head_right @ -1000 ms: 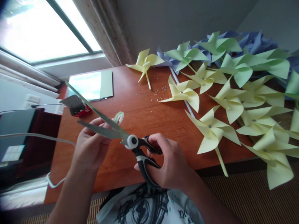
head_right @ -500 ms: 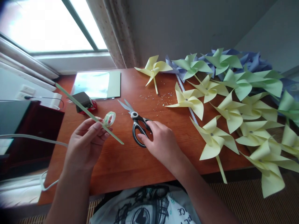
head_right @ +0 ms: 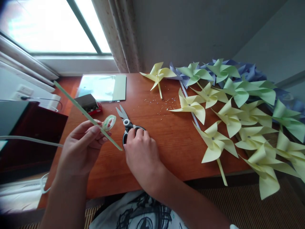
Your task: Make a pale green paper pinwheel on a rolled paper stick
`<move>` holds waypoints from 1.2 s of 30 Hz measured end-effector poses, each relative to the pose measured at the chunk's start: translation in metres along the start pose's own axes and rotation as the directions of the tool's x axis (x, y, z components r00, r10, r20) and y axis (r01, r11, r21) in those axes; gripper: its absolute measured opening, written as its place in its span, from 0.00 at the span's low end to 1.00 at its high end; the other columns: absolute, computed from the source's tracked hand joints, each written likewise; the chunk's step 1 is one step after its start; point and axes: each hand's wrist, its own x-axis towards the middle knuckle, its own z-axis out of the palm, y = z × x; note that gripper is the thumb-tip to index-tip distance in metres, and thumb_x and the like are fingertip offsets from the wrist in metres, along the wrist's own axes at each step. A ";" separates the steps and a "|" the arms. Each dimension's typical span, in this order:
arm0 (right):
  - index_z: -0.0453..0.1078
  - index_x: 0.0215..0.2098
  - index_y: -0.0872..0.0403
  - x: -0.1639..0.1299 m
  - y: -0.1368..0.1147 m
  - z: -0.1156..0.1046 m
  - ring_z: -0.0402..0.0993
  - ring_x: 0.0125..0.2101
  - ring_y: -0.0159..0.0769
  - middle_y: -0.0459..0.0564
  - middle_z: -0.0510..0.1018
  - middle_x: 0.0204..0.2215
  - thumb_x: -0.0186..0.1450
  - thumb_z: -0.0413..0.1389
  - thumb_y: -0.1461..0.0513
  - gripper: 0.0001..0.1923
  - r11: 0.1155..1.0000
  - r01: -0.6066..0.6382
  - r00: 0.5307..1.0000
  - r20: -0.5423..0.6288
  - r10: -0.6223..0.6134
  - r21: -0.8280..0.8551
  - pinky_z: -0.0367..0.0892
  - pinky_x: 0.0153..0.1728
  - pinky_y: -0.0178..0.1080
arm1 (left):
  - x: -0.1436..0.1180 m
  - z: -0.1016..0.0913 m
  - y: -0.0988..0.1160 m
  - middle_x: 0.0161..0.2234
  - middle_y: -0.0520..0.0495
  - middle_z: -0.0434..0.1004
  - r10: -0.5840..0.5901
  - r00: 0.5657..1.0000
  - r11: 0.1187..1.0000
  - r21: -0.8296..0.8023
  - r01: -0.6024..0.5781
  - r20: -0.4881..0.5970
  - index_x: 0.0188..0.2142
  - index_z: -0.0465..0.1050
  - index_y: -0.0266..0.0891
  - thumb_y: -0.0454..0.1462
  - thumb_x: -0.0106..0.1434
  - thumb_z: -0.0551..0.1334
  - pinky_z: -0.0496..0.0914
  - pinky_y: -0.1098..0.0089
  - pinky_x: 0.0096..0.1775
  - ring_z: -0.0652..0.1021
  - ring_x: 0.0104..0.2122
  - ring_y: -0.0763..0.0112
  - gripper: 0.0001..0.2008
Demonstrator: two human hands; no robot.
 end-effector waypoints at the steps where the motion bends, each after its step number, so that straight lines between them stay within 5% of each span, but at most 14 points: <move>1: 0.69 0.49 0.58 -0.001 -0.004 -0.001 0.78 0.42 0.52 0.62 0.79 0.42 0.70 0.57 0.63 0.10 1.000 0.005 1.000 0.020 -0.005 -0.020 0.75 0.34 0.46 | -0.001 0.000 0.002 0.33 0.51 0.84 0.007 1.000 1.000 0.007 -0.007 -0.005 0.35 0.83 0.40 0.36 0.51 0.77 0.77 0.79 0.30 0.81 0.28 0.75 0.11; 6: 0.70 0.44 0.58 -0.004 -0.012 0.000 0.80 0.37 0.48 0.59 0.79 0.40 0.71 0.51 0.69 0.07 0.997 0.061 0.992 0.108 -0.065 0.044 0.75 0.35 0.44 | -0.006 0.001 0.011 0.33 0.51 0.85 0.069 0.998 0.997 0.025 -0.069 -0.007 0.34 0.84 0.40 0.35 0.50 0.77 0.77 0.80 0.27 0.80 0.25 0.77 0.10; 10: 0.71 0.42 0.56 0.000 -0.006 0.011 0.79 0.40 0.42 0.56 0.80 0.42 0.69 0.50 0.71 0.09 0.962 0.160 0.982 0.061 -0.178 0.222 0.73 0.43 0.40 | -0.009 0.002 0.013 0.33 0.51 0.84 0.080 0.997 0.997 0.015 -0.080 0.000 0.34 0.84 0.39 0.35 0.49 0.78 0.77 0.81 0.28 0.80 0.25 0.78 0.11; 16: 0.74 0.44 0.54 0.013 0.022 0.012 0.80 0.44 0.36 0.52 0.83 0.43 0.68 0.55 0.70 0.09 0.727 0.315 0.948 -0.156 -0.279 0.610 0.73 0.48 0.36 | -0.008 0.004 0.011 0.28 0.52 0.82 0.045 0.999 0.999 0.021 -0.046 0.019 0.34 0.83 0.39 0.35 0.50 0.78 0.77 0.80 0.29 0.81 0.26 0.76 0.11; 20: 0.72 0.51 0.53 0.024 0.039 0.000 0.81 0.42 0.35 0.52 0.81 0.48 0.70 0.52 0.70 0.15 0.738 0.319 0.929 -0.351 -0.120 0.594 0.76 0.46 0.37 | -0.005 0.006 0.008 0.30 0.50 0.83 0.030 0.999 0.998 0.047 -0.032 0.045 0.35 0.83 0.39 0.36 0.51 0.77 0.75 0.81 0.27 0.80 0.25 0.76 0.11; 23: 0.71 0.56 0.50 0.032 0.043 -0.009 0.78 0.49 0.35 0.51 0.78 0.54 0.71 0.52 0.68 0.18 0.743 0.425 0.883 -0.416 -0.216 0.517 0.75 0.50 0.38 | -0.004 0.008 0.005 0.34 0.47 0.85 0.004 0.998 0.996 0.091 -0.011 0.069 0.36 0.83 0.38 0.36 0.51 0.77 0.76 0.79 0.28 0.82 0.27 0.73 0.12; 27: 0.76 0.48 0.50 0.039 0.046 -0.013 0.78 0.48 0.34 0.49 0.81 0.47 0.72 0.54 0.65 0.11 0.706 0.515 0.841 -0.445 -0.306 0.487 0.74 0.50 0.37 | -0.001 0.009 0.000 0.36 0.44 0.85 -0.043 0.991 0.991 0.131 0.026 0.125 0.37 0.82 0.37 0.37 0.53 0.76 0.77 0.77 0.30 0.82 0.29 0.71 0.12; 30: 0.78 0.44 0.52 0.044 0.052 -0.009 0.80 0.40 0.34 0.49 0.83 0.41 0.70 0.57 0.64 0.08 0.724 0.440 0.880 -0.418 -0.228 0.531 0.74 0.44 0.36 | 0.002 0.008 -0.003 0.42 0.43 0.85 -0.023 0.996 0.996 0.090 0.015 0.082 0.38 0.82 0.37 0.36 0.54 0.75 0.75 0.79 0.29 0.81 0.28 0.75 0.12; 36: 0.80 0.38 0.56 0.079 0.066 -0.004 0.81 0.34 0.37 0.50 0.86 0.34 0.64 0.61 0.64 0.05 0.800 0.048 0.969 -0.222 0.107 0.598 0.73 0.38 0.36 | 0.008 0.005 -0.011 0.42 0.44 0.84 -0.070 0.997 0.997 0.041 0.069 0.034 0.38 0.81 0.37 0.37 0.54 0.75 0.74 0.80 0.28 0.81 0.27 0.77 0.13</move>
